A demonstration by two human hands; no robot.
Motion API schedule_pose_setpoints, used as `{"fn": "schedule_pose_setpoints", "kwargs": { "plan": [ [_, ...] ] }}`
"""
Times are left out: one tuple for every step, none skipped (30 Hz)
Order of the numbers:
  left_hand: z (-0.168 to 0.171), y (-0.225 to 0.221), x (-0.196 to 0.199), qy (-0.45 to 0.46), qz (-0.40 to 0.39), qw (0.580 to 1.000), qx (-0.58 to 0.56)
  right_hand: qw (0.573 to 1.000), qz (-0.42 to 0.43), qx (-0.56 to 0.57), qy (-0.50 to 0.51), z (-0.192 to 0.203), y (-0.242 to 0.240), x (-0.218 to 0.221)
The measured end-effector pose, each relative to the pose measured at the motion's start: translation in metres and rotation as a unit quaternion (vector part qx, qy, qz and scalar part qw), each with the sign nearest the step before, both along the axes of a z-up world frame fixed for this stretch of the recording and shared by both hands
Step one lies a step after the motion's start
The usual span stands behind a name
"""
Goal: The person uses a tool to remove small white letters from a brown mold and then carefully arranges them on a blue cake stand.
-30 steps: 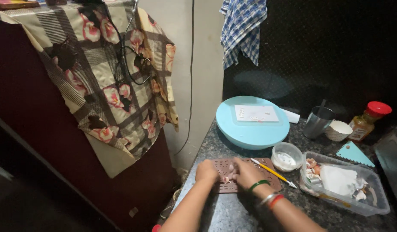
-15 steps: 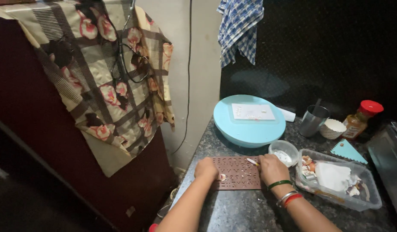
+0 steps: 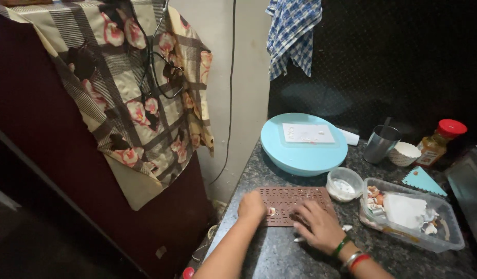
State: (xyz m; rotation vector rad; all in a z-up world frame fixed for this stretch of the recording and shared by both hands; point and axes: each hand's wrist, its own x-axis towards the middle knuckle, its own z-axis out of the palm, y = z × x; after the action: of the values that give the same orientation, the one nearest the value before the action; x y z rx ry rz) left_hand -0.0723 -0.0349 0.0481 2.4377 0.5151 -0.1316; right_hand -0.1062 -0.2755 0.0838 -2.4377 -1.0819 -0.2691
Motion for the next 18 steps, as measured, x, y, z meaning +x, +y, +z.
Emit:
{"fn": "schedule_pose_setpoints", "kwargs": {
  "plan": [
    [0.002, -0.001, 0.001, 0.014, 0.000, 1.000, 0.006, 0.999, 0.031, 0.011, -0.039, -0.009, -0.006, -0.001],
    [0.008, -0.001, 0.000, 0.014, 0.000, 1.000, 0.006, 0.999, 0.031, 0.010, -0.039, -0.007, -0.007, -0.003],
    [0.013, 0.000, -0.001, 0.024, -0.008, 1.000, 0.006, 0.997, 0.046, 0.009, -0.054, -0.006, -0.007, -0.005],
    [0.018, 0.000, -0.002, 0.033, -0.016, 0.999, 0.007, 0.996, 0.061, 0.008, -0.070, -0.005, -0.007, -0.007],
    [0.017, 0.000, -0.003, 0.034, -0.016, 0.999, 0.007, 0.996, 0.061, 0.007, -0.068, 0.001, -0.007, -0.009],
    [0.017, 0.000, -0.003, 0.033, -0.022, 0.999, 0.006, 0.996, 0.061, -0.056, -0.042, 0.007, -0.007, -0.011],
    [0.017, 0.001, -0.001, 0.030, -0.027, 0.999, 0.007, 0.991, 0.059, -0.118, -0.018, 0.013, -0.006, -0.011],
    [0.019, 0.002, 0.000, 0.029, -0.027, 0.999, 0.007, 0.991, 0.059, -0.118, -0.019, 0.017, -0.004, -0.011],
    [0.021, 0.003, -0.001, 0.031, -0.028, 0.999, 0.001, 0.990, 0.066, -0.127, -0.011, 0.021, -0.002, -0.012],
    [0.022, 0.003, -0.001, 0.033, -0.029, 0.999, -0.004, 0.988, 0.073, -0.136, -0.003, 0.025, 0.001, -0.014],
    [0.026, 0.003, -0.002, 0.033, -0.028, 0.999, -0.005, 0.988, 0.073, -0.136, -0.003, 0.024, 0.001, -0.013],
    [0.031, 0.002, -0.004, 0.044, -0.022, 0.999, -0.009, 0.989, 0.076, -0.125, -0.028, 0.022, 0.001, -0.012],
    [0.035, 0.001, -0.005, 0.054, -0.016, 0.998, -0.014, 0.989, 0.079, -0.113, -0.054, 0.021, 0.001, -0.011],
    [0.028, 0.003, -0.001, 0.055, -0.016, 0.998, -0.014, 0.989, 0.080, -0.114, -0.054, 0.020, 0.002, -0.011],
    [0.021, 0.003, 0.005, 0.057, -0.013, 0.998, -0.011, 0.989, 0.066, -0.125, -0.054, 0.020, 0.003, -0.011],
    [0.014, 0.003, 0.010, 0.060, -0.011, 0.998, -0.007, 0.988, 0.052, -0.136, -0.055, 0.019, 0.003, -0.010],
    [0.016, 0.003, 0.009, 0.060, -0.012, 0.998, -0.008, 0.988, 0.051, -0.137, -0.055, 0.020, 0.004, -0.010],
    [0.019, 0.003, 0.008, 0.060, -0.019, 0.998, -0.007, 0.988, 0.049, -0.139, -0.049, 0.021, 0.004, -0.010]
  ]
}}
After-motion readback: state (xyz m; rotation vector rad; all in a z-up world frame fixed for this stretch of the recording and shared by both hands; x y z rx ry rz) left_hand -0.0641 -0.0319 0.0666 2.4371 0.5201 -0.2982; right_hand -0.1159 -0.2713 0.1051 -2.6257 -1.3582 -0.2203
